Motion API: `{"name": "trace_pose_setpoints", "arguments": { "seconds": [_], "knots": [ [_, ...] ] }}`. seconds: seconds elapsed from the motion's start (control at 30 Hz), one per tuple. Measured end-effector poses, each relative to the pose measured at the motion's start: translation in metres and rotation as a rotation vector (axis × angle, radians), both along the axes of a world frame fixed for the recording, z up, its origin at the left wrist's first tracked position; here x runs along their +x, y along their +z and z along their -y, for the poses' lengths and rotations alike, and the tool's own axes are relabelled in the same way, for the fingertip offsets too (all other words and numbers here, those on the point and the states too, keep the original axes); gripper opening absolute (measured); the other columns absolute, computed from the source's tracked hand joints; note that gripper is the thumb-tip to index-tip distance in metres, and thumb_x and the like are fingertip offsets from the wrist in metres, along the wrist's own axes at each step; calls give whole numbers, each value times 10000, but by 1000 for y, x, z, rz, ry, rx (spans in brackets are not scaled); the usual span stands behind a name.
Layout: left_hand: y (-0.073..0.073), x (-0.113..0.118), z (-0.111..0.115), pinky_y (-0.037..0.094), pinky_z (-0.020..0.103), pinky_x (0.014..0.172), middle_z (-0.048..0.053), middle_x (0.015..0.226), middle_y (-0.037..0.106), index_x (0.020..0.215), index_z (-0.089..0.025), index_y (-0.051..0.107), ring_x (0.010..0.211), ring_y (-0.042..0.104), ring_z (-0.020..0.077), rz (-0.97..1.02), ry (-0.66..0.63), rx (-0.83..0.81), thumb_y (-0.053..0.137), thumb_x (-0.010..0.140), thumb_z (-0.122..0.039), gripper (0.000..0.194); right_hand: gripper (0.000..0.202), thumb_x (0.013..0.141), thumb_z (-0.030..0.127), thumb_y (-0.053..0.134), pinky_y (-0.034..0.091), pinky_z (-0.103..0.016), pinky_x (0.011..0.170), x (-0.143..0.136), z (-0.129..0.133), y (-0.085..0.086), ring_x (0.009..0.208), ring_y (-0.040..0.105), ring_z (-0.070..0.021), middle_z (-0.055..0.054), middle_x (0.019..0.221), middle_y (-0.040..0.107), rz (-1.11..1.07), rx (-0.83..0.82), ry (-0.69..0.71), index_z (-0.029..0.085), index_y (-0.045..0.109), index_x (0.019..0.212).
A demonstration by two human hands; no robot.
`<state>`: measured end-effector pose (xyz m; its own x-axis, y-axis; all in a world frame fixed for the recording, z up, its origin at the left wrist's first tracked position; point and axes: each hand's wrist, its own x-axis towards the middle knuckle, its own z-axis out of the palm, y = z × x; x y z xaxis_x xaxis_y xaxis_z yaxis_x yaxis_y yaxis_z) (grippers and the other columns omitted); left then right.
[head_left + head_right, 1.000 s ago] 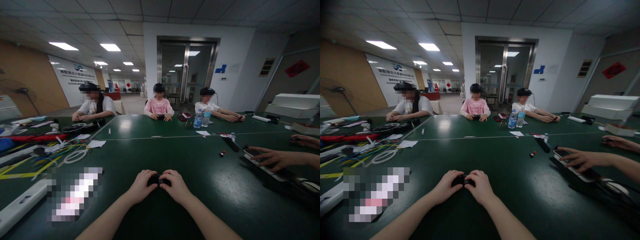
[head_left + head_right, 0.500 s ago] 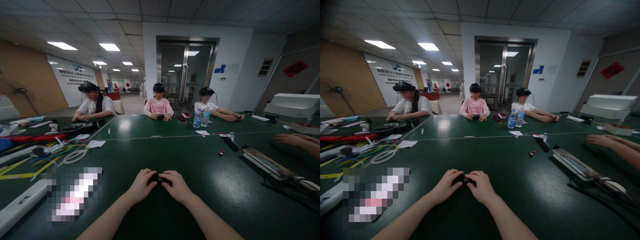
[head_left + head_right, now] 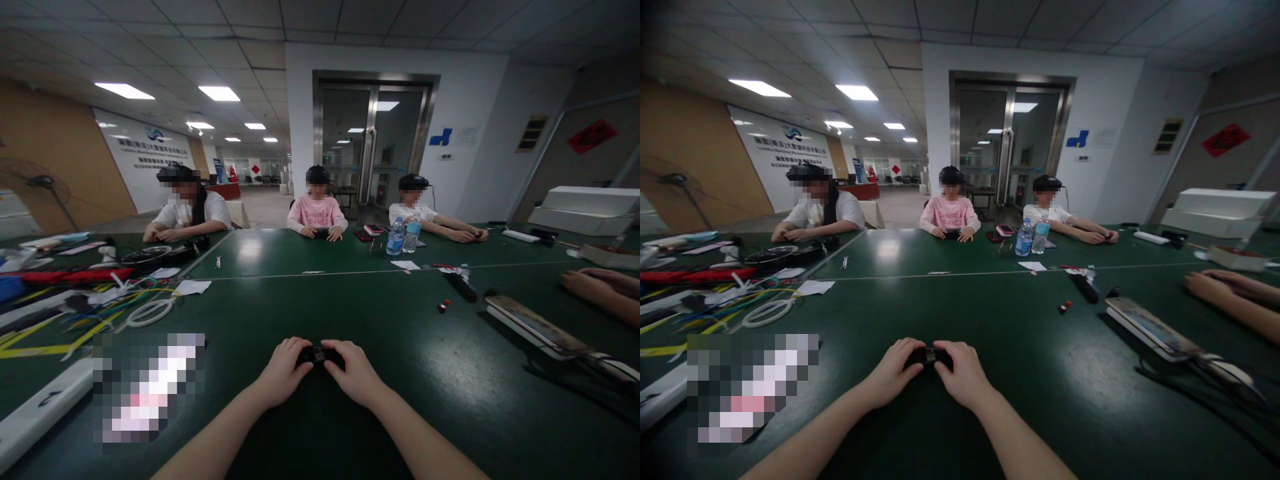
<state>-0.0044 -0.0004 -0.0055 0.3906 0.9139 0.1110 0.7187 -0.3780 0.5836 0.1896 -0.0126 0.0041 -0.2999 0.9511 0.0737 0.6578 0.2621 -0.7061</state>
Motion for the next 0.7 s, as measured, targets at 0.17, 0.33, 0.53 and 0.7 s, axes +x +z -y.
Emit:
{"name": "trace_pose_setpoints", "arguments": {
  "seconds": [0.17,0.33,0.53,0.7],
  "knots": [
    [2,-1,1,369,377,909,54,1080,549,1086,-234,494,1020,488,209,32,3,-14,453,799,-304,298,361,782,303,499,372,-383,913,0,-2,-3,1099,469,-212,-7,1140,538,1,-22,-13,310,488,1143],
    [-1,-1,-1,377,360,904,58,1081,556,1111,-221,487,1012,493,205,41,6,-19,497,770,-277,346,336,775,282,505,367,-370,912,1,-3,-4,1092,473,-205,-5,1123,547,-20,-25,-5,290,506,1111],
    [-4,-1,-3,369,368,936,76,1153,515,1160,-210,481,1081,450,215,38,4,-2,510,762,-321,415,314,770,283,513,360,-376,928,0,-2,-2,1087,474,-199,8,1107,552,-27,-41,-23,305,525,1084],
    [-6,-1,-3,347,388,962,89,1210,481,1198,-215,462,1136,409,234,19,12,5,514,752,-371,475,315,775,274,501,366,-380,927,0,-2,-2,1077,480,-206,-13,1100,554,-11,-20,-26,277,523,1089]
  ]
}}
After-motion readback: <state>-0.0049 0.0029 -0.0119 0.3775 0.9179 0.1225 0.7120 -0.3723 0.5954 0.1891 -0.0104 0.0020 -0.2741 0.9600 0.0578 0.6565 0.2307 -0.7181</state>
